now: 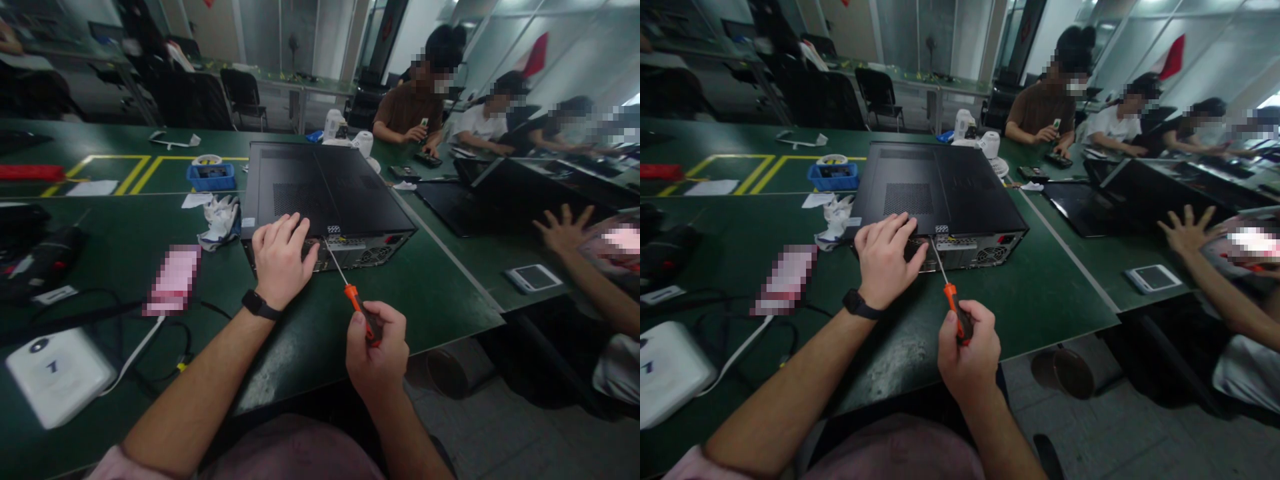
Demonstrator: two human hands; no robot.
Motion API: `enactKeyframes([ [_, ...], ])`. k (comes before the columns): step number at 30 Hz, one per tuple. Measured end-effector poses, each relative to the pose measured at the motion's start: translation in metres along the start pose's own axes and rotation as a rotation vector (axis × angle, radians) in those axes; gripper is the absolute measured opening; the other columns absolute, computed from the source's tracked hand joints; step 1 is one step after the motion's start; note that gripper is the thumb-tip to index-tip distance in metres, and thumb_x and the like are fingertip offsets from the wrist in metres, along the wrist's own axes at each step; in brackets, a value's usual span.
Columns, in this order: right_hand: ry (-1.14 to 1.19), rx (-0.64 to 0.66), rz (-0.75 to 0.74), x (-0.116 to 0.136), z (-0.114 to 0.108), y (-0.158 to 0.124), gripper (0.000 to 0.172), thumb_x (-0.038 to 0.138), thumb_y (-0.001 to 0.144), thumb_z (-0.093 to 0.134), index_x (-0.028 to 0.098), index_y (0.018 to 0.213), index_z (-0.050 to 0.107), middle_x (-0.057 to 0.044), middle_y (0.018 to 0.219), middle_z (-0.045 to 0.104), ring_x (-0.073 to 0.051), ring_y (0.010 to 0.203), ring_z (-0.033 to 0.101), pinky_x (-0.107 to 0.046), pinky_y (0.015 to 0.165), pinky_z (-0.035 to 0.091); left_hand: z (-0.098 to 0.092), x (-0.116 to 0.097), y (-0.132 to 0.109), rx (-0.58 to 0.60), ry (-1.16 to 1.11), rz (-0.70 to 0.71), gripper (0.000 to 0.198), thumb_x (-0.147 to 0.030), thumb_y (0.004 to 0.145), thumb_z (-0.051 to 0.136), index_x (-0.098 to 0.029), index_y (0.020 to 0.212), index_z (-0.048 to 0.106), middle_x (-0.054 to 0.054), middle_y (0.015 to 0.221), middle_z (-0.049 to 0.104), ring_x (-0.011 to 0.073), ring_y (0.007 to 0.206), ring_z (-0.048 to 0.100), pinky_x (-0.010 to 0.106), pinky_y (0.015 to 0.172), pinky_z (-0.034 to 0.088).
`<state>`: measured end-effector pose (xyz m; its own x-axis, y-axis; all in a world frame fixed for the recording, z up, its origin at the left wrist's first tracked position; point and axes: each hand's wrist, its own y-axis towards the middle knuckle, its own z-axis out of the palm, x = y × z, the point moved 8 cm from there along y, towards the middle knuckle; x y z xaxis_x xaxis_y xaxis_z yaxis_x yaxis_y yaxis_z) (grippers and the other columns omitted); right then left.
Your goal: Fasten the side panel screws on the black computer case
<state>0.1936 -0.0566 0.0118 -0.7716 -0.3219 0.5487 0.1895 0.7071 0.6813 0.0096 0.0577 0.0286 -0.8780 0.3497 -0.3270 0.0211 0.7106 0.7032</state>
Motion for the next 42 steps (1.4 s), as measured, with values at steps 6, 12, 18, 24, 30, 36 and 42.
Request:
enactKeyframes([
  [6, 0.093, 0.005, 0.031, -0.005, 0.005, 0.000, 0.018, 0.027, 0.096, 0.059, 0.019, 0.112, 0.057, -0.001, 0.076, 0.071, -0.014, 0.059, 0.071, -0.024, 0.056, 0.055, 0.000, -0.001, 0.000, -0.005, 0.031, 0.023, 0.041, -0.037, 0.099, 0.057, -0.021, 0.136, 0.065, 0.011, 0.145, 0.065, 0.0316, 0.138, 0.056, 0.052, 0.115, 0.033],
  [12, 0.126, -0.028, 0.053, 0.001, 0.001, 0.009, 0.014, 0.026, 0.096, 0.059, 0.020, 0.108, 0.059, 0.000, 0.075, 0.071, -0.012, 0.057, 0.069, -0.022, 0.055, 0.054, 0.001, 0.000, -0.001, -0.019, 0.020, 0.023, 0.042, -0.038, 0.097, 0.058, -0.022, 0.135, 0.066, 0.011, 0.145, 0.066, 0.0330, 0.137, 0.056, 0.053, 0.115, 0.032],
  [18, 0.133, -0.051, 0.063, 0.007, 0.002, 0.009, 0.010, 0.026, 0.096, 0.058, 0.020, 0.105, 0.059, 0.000, 0.075, 0.070, -0.011, 0.055, 0.065, -0.023, 0.053, 0.052, -0.001, -0.001, -0.001, -0.042, 0.051, 0.054, 0.041, -0.039, 0.097, 0.059, -0.023, 0.135, 0.066, 0.011, 0.143, 0.067, 0.0334, 0.135, 0.058, 0.053, 0.113, 0.034],
  [24, 0.175, -0.054, 0.118, 0.001, 0.007, -0.002, 0.013, 0.027, 0.097, 0.058, 0.020, 0.107, 0.058, -0.001, 0.075, 0.070, -0.012, 0.055, 0.065, -0.023, 0.052, 0.052, -0.002, -0.004, -0.001, -0.062, 0.070, 0.073, 0.040, -0.039, 0.097, 0.060, -0.021, 0.132, 0.067, 0.012, 0.141, 0.068, 0.0340, 0.132, 0.060, 0.053, 0.111, 0.036],
  [30, 0.175, -0.056, 0.107, 0.001, 0.005, -0.003, 0.012, 0.025, 0.097, 0.058, 0.020, 0.108, 0.059, -0.001, 0.076, 0.070, -0.011, 0.056, 0.066, -0.023, 0.054, 0.052, -0.001, -0.003, -0.001, -0.061, 0.069, 0.074, 0.039, -0.039, 0.098, 0.059, -0.022, 0.133, 0.066, 0.012, 0.141, 0.068, 0.0340, 0.133, 0.059, 0.053, 0.111, 0.036],
  [36, 0.205, -0.063, 0.108, 0.000, 0.004, -0.006, 0.013, 0.023, 0.096, 0.059, 0.020, 0.109, 0.059, 0.000, 0.076, 0.070, -0.011, 0.055, 0.065, -0.023, 0.054, 0.054, -0.001, -0.002, -0.001, -0.058, 0.058, 0.074, 0.040, -0.038, 0.097, 0.059, -0.023, 0.133, 0.066, 0.012, 0.141, 0.068, 0.0348, 0.133, 0.059, 0.055, 0.111, 0.037],
  [42, 0.273, -0.126, 0.179, -0.022, 0.003, -0.011, 0.035, 0.028, 0.095, 0.062, 0.020, 0.129, 0.056, -0.008, 0.100, 0.072, -0.017, 0.079, 0.073, -0.031, 0.070, 0.061, -0.001, -0.004, -0.002, -0.055, 0.069, 0.085, 0.043, -0.038, 0.096, 0.061, -0.024, 0.137, 0.063, 0.013, 0.142, 0.067, 0.0351, 0.133, 0.059, 0.056, 0.111, 0.036],
])
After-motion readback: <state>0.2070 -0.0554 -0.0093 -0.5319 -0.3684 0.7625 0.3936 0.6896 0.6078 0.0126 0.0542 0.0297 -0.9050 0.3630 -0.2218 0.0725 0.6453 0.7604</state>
